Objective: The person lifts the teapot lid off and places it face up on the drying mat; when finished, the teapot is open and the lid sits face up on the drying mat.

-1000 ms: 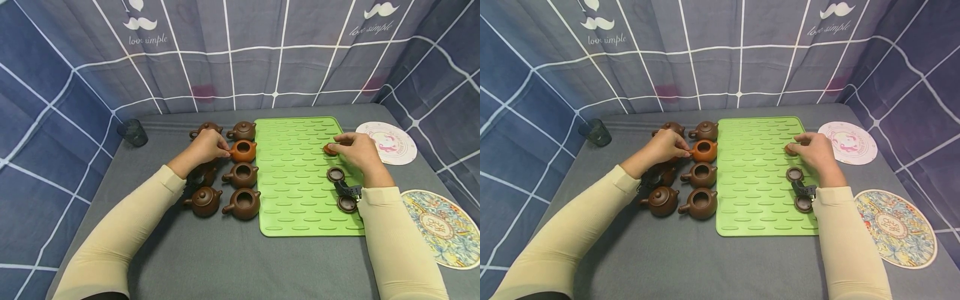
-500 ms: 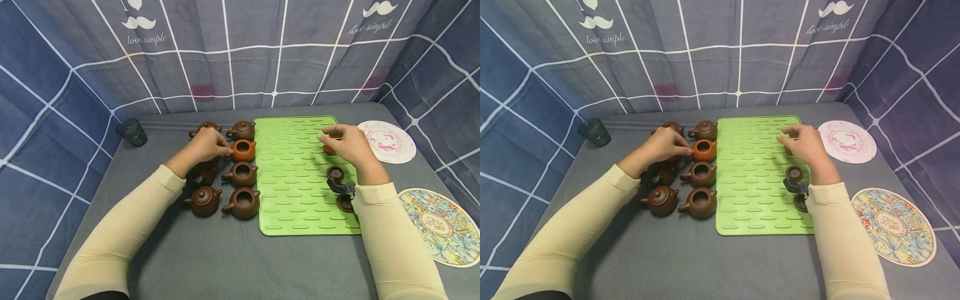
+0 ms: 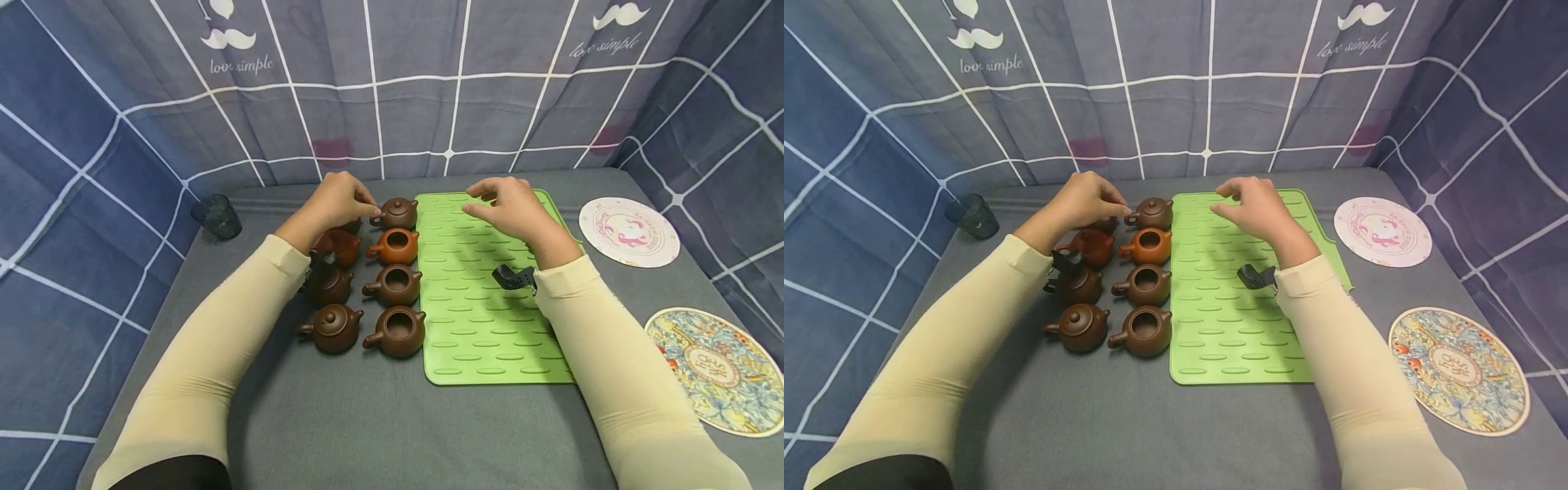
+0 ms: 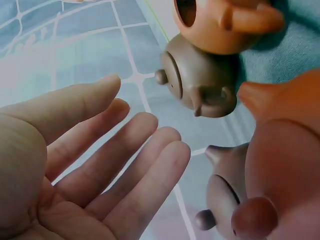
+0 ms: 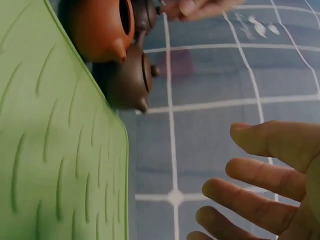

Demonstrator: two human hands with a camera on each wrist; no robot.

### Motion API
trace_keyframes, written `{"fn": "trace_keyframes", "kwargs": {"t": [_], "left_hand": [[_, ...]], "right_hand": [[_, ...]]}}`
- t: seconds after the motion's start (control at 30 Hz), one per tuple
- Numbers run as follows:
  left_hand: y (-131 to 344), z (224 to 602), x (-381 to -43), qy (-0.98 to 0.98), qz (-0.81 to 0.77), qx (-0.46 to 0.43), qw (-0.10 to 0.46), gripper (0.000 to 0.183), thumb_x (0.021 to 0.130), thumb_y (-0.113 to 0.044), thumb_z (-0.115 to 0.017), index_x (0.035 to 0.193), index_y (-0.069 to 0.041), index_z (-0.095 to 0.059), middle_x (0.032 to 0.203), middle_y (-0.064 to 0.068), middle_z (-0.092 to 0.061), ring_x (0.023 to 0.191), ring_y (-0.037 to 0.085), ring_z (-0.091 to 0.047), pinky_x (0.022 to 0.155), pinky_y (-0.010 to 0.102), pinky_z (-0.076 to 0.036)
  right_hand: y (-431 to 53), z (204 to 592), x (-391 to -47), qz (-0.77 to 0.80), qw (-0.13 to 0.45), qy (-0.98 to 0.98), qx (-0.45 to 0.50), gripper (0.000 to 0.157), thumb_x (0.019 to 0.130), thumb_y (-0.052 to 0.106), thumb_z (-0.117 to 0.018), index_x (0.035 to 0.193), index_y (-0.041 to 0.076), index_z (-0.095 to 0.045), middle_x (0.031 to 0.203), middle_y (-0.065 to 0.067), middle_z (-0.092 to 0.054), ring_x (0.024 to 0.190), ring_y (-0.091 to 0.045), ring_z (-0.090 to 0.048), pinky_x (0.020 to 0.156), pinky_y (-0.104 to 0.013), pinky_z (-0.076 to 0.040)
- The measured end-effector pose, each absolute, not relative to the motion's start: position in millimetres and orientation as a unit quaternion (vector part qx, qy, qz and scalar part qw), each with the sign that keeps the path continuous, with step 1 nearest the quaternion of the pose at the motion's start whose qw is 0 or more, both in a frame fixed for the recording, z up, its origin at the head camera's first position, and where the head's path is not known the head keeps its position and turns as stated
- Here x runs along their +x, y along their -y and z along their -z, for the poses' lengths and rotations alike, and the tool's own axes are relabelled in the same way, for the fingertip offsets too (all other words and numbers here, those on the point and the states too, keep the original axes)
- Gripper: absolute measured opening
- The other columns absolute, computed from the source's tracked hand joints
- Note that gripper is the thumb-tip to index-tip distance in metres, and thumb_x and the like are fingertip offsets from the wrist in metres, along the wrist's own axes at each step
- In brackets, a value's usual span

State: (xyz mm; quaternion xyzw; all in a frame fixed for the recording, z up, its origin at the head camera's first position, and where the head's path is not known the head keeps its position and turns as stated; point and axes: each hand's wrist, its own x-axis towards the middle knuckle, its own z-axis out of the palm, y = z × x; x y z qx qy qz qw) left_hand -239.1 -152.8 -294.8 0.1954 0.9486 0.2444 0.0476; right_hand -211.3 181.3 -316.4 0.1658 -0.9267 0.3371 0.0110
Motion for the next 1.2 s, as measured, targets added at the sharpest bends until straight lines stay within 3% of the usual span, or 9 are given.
{"fn": "trace_keyframes", "kwargs": {"t": [0.17, 0.43, 0.73, 1.2], "left_hand": [[148.6, 297.2, -253.3, -0.945, -0.282, 0.154, 0.056, 0.014, 0.091, -0.021, -0.088, 0.099, -0.01, -0.086, 0.084, 0.003, -0.077, 0.079, 0.032, -0.072, 0.071, 0.039, -0.055], [144.6, 310.1, -266.8, -0.954, -0.252, 0.146, 0.066, 0.027, 0.089, -0.026, -0.089, 0.106, -0.005, -0.084, 0.103, 0.008, -0.078, 0.103, 0.029, -0.067, 0.09, 0.043, -0.055], [151.7, 329.7, -273.5, -0.947, -0.284, 0.116, 0.096, 0.02, 0.092, -0.018, -0.087, 0.106, -0.004, -0.084, 0.092, 0.01, -0.078, 0.081, 0.029, -0.076, 0.07, 0.032, -0.059], [152.1, 335.9, -276.4, -0.941, -0.295, 0.106, 0.125, 0.016, 0.093, -0.013, -0.085, 0.104, -0.002, -0.084, 0.096, 0.011, -0.078, 0.081, 0.026, -0.076, 0.071, 0.032, -0.061]], "right_hand": [[-147.6, 312.1, -236.2, -0.307, -0.01, 0.926, 0.22, 0.041, 0.1, 0.027, -0.075, 0.132, 0.001, -0.071, 0.13, -0.017, -0.069, 0.121, -0.038, -0.062, 0.102, -0.052, -0.047], [-103.8, 320.3, -266.4, -0.302, -0.048, 0.918, 0.254, 0.043, 0.1, 0.027, -0.076, 0.134, -0.001, -0.069, 0.132, -0.019, -0.068, 0.124, -0.037, -0.06, 0.105, -0.048, -0.045], [-82.1, 345.9, -281.9, -0.325, -0.053, 0.911, 0.25, 0.041, 0.101, 0.024, -0.075, 0.134, 0.001, -0.069, 0.134, -0.019, -0.066, 0.125, -0.037, -0.06, 0.105, -0.046, -0.046], [-67.4, 357.4, -291.6, -0.321, -0.046, 0.915, 0.24, 0.033, 0.101, 0.021, -0.076, 0.128, 0.003, -0.075, 0.124, -0.013, -0.073, 0.117, -0.031, -0.065, 0.101, -0.042, -0.049]]}}
